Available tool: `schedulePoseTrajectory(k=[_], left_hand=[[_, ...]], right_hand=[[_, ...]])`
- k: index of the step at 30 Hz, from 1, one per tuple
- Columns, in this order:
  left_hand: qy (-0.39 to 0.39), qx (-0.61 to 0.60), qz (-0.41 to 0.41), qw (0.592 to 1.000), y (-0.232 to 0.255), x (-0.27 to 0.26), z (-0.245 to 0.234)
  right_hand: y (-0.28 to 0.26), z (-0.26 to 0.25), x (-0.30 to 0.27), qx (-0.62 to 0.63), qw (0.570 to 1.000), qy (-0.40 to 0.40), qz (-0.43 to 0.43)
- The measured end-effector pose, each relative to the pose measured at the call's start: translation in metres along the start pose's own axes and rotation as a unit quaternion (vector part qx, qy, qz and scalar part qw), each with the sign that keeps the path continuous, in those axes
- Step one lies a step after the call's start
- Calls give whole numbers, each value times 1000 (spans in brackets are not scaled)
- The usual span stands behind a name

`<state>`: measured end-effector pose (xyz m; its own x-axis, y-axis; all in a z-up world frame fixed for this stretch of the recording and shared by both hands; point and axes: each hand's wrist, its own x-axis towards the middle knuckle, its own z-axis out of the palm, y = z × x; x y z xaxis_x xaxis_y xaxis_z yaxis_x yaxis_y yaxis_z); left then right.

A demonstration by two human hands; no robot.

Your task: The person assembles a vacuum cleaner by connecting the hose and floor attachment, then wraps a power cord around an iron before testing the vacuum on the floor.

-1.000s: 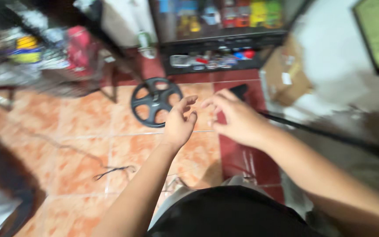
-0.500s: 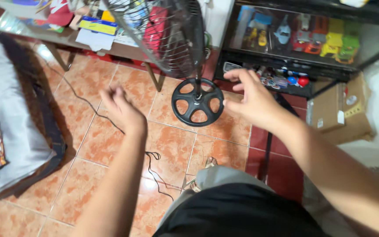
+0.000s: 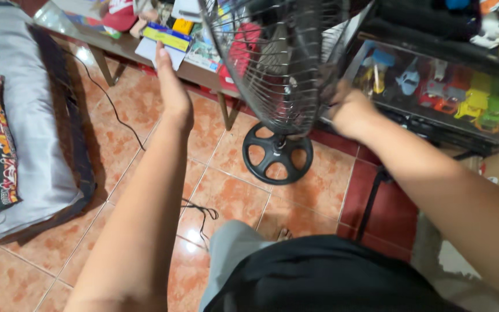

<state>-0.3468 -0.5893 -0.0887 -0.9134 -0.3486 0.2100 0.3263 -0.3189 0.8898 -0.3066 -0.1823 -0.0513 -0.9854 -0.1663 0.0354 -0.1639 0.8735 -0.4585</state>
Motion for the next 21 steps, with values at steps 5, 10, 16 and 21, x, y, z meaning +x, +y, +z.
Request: schedulePoseTrajectory(k=[5,10,16,21], left_hand=[[-25,9,-16,1000,-23,35,-5],[-54,-121,-108,985,-46,71,-9],[-109,-153,-189,964,-25,112,4],[-125,-37,-312,941,-10,125,14]], right_hand=[[14,4,-7,515,848,80,98],[-4,86,-22,394,852,211,273],[-42,179,-51,244,906,136,318],[-77,222,-8,305,878,167,330]])
